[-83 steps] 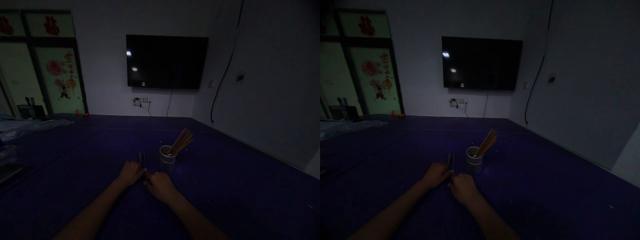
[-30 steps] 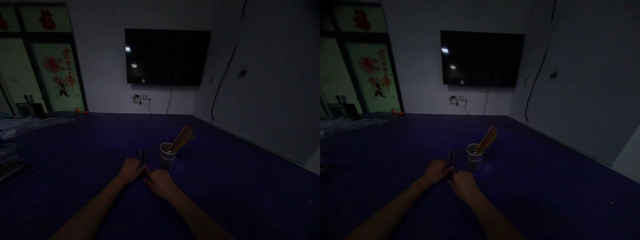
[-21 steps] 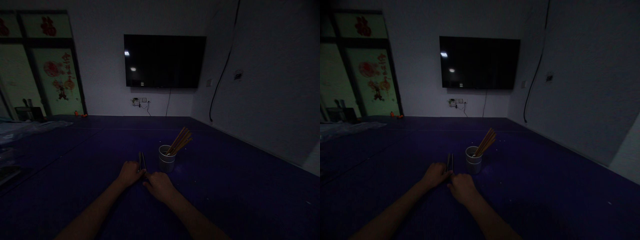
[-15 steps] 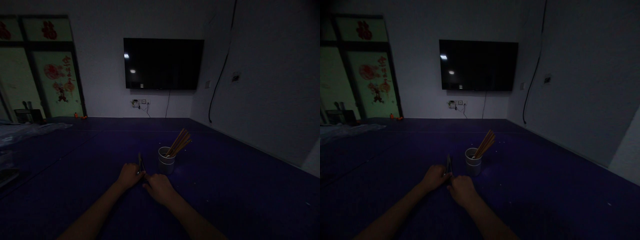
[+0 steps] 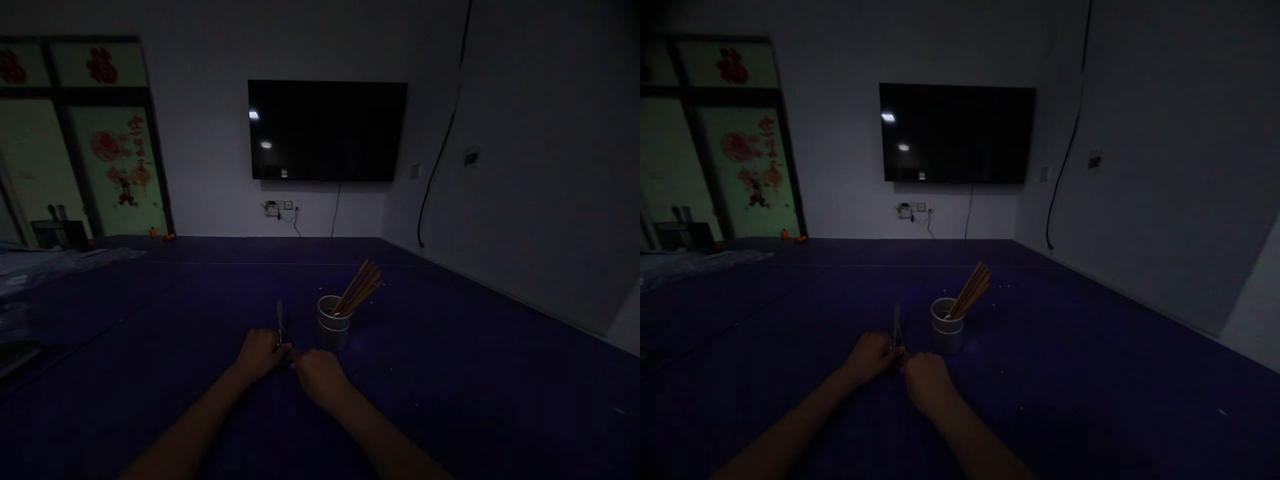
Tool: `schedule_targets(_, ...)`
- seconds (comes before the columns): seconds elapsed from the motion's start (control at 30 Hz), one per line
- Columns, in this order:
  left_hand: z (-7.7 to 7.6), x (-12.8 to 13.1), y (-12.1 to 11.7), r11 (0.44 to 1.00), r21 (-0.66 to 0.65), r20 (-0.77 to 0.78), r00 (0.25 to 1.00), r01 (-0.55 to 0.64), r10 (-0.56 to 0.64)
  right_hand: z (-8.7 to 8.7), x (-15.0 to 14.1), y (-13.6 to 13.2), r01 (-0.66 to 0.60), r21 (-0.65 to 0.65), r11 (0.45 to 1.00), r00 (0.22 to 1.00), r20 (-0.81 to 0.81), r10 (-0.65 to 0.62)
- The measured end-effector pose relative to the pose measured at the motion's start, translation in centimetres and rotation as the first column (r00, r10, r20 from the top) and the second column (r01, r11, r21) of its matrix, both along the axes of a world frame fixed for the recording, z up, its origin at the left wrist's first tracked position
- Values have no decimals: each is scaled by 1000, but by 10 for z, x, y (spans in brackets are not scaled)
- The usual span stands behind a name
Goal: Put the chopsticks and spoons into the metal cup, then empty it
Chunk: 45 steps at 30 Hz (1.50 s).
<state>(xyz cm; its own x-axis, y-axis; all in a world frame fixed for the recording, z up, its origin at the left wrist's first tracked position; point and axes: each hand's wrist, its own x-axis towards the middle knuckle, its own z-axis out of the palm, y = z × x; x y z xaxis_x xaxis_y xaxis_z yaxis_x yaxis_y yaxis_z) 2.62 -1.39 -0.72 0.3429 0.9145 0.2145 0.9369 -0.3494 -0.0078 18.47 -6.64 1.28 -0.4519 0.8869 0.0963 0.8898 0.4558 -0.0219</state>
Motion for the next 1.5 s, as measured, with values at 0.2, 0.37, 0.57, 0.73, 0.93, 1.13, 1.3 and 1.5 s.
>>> schedule_targets(0.2,1,2,-2,1000,-17,33,999,18,-17,-3,0,2,4,-2,1000,1000,8,-4)
schedule_targets(0.37,3,4,-3,998,9,65,996,54,-55,-2,0,1,0,5,1000,1000,-2,0)
schedule_targets(0.57,8,4,-5,992,64,98,988,111,-117,-2,0,0,2,27,1000,1000,-14,-2)
schedule_targets(0.73,11,4,-9,971,208,147,978,117,-149,-4,1,0,-4,41,999,1000,-25,5)
schedule_targets(0.93,7,0,-8,848,510,135,961,143,-243,-4,1,2,5,90,996,994,-105,5)
schedule_targets(1.13,11,0,-11,715,661,19,948,227,-318,-1,7,2,121,282,952,858,-513,43)
schedule_targets(1.3,10,4,-14,642,684,-95,914,347,-394,-3,7,-2,134,405,904,695,-689,206)
schedule_targets(1.5,10,12,-19,537,727,-158,866,428,-475,-3,2,0,104,418,902,536,-788,304)
